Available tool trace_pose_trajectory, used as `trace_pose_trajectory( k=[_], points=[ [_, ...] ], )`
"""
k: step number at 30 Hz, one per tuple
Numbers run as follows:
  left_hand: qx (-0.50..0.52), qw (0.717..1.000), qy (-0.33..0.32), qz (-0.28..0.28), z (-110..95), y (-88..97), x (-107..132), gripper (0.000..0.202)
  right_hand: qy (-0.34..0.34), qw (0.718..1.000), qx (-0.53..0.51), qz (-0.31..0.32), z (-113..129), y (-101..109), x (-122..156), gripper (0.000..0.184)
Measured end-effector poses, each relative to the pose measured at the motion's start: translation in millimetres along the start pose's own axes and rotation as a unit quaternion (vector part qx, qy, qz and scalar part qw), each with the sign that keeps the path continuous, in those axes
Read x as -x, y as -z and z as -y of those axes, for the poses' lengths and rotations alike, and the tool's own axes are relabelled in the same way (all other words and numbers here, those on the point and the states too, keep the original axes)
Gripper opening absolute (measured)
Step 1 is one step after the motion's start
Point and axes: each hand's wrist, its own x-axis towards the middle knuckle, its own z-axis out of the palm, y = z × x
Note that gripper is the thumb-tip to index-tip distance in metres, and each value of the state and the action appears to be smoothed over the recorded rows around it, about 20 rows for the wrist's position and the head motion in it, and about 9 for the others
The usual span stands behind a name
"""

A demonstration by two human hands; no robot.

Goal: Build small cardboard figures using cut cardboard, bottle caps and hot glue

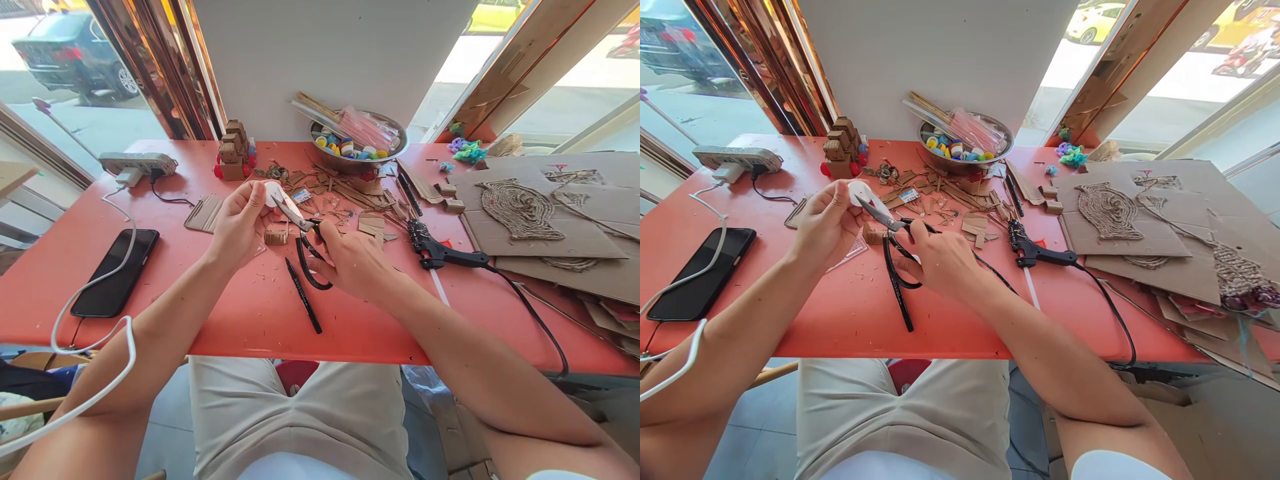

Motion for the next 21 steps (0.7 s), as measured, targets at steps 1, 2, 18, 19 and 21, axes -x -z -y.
trace_pose_trajectory(
  k=[1,2,18,19,21],
  points=[
    [-0.001,1.000,-0.001,0.001,0.0,-0.4,0.8,0.038,-0.009,1.000,0.027,0.005,2.7,1.2,-0.1,0.037],
    [-0.004,1.000,-0.001,0.001,0.0,-0.6,1.3,0.039,-0.013,0.999,0.049,0.008,5.0,2.3,-0.2,0.039],
    [0.004,1.000,-0.018,-0.005,-1.5,0.9,-1.2,0.035,-0.027,0.999,0.028,-0.012,3.9,1.3,-1.8,0.039],
    [0.007,1.000,-0.011,-0.003,-1.5,2.0,-2.4,0.034,-0.024,1.000,0.005,-0.009,2.2,1.0,-2.0,0.035],
    [0.006,1.000,0.000,0.002,-1.8,4.6,-4.8,0.032,0.007,0.997,-0.073,-0.008,-2.8,-0.8,-2.7,0.025]
  ],
)
